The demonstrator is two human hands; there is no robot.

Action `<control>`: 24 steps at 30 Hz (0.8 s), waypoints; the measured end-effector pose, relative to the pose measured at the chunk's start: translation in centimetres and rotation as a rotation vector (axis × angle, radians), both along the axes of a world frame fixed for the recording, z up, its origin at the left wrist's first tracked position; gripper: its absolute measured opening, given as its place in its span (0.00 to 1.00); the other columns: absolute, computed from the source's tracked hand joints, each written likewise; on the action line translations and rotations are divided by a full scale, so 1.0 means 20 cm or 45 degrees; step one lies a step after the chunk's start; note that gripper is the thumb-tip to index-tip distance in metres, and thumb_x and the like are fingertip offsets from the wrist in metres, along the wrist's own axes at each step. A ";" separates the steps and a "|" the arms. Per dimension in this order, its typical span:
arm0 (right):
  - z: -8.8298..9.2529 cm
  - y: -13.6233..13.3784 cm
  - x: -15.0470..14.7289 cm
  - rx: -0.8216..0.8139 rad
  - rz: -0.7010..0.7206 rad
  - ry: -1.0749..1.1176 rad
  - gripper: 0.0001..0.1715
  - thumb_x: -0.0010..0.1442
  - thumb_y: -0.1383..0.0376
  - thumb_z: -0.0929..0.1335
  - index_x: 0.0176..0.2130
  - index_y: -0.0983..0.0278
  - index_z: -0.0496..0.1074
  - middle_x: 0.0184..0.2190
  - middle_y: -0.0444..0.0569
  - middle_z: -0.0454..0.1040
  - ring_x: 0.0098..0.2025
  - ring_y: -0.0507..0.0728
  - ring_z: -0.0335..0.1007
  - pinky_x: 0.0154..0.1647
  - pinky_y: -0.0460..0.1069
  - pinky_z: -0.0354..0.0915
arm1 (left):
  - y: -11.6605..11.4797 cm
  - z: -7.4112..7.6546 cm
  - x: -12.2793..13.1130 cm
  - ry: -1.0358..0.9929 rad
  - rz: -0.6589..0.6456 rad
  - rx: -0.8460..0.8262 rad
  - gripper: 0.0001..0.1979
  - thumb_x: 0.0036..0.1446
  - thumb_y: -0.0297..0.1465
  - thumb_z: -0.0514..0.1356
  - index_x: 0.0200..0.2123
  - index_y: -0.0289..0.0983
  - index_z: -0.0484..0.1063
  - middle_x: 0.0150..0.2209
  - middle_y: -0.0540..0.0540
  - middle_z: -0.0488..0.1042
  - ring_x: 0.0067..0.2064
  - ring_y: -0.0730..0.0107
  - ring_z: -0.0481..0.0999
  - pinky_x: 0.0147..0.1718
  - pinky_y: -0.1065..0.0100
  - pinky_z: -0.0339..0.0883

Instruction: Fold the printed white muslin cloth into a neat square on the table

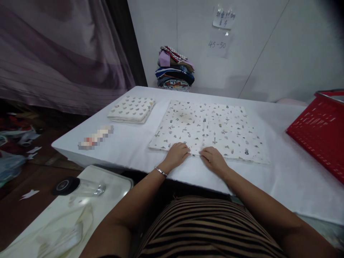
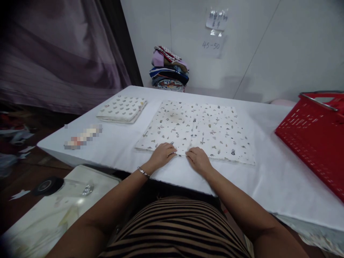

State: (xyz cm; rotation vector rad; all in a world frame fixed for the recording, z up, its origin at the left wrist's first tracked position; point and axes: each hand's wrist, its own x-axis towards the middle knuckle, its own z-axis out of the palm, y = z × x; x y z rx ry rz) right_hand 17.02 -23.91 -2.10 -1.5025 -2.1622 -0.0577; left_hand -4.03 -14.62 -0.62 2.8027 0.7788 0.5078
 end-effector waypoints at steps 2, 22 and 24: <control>0.00 0.00 0.00 -0.007 -0.016 0.006 0.17 0.65 0.64 0.59 0.44 0.64 0.74 0.39 0.55 0.73 0.42 0.59 0.65 0.42 0.55 0.64 | 0.00 0.00 0.00 0.000 0.003 0.020 0.11 0.63 0.34 0.52 0.39 0.38 0.73 0.39 0.45 0.72 0.43 0.65 0.67 0.42 0.63 0.59; -0.03 0.02 0.00 0.120 0.005 -0.030 0.13 0.64 0.68 0.60 0.39 0.65 0.73 0.36 0.54 0.73 0.38 0.58 0.65 0.38 0.53 0.63 | -0.03 -0.02 0.06 0.015 -0.049 0.247 0.07 0.62 0.30 0.51 0.34 0.37 0.66 0.37 0.46 0.70 0.40 0.66 0.66 0.41 0.63 0.60; -0.03 0.02 0.00 0.114 0.005 -0.050 0.12 0.64 0.68 0.61 0.39 0.65 0.73 0.36 0.54 0.73 0.38 0.58 0.65 0.38 0.53 0.62 | -0.03 -0.02 0.06 0.036 -0.046 0.268 0.08 0.63 0.30 0.49 0.34 0.37 0.67 0.35 0.47 0.70 0.39 0.66 0.66 0.40 0.64 0.60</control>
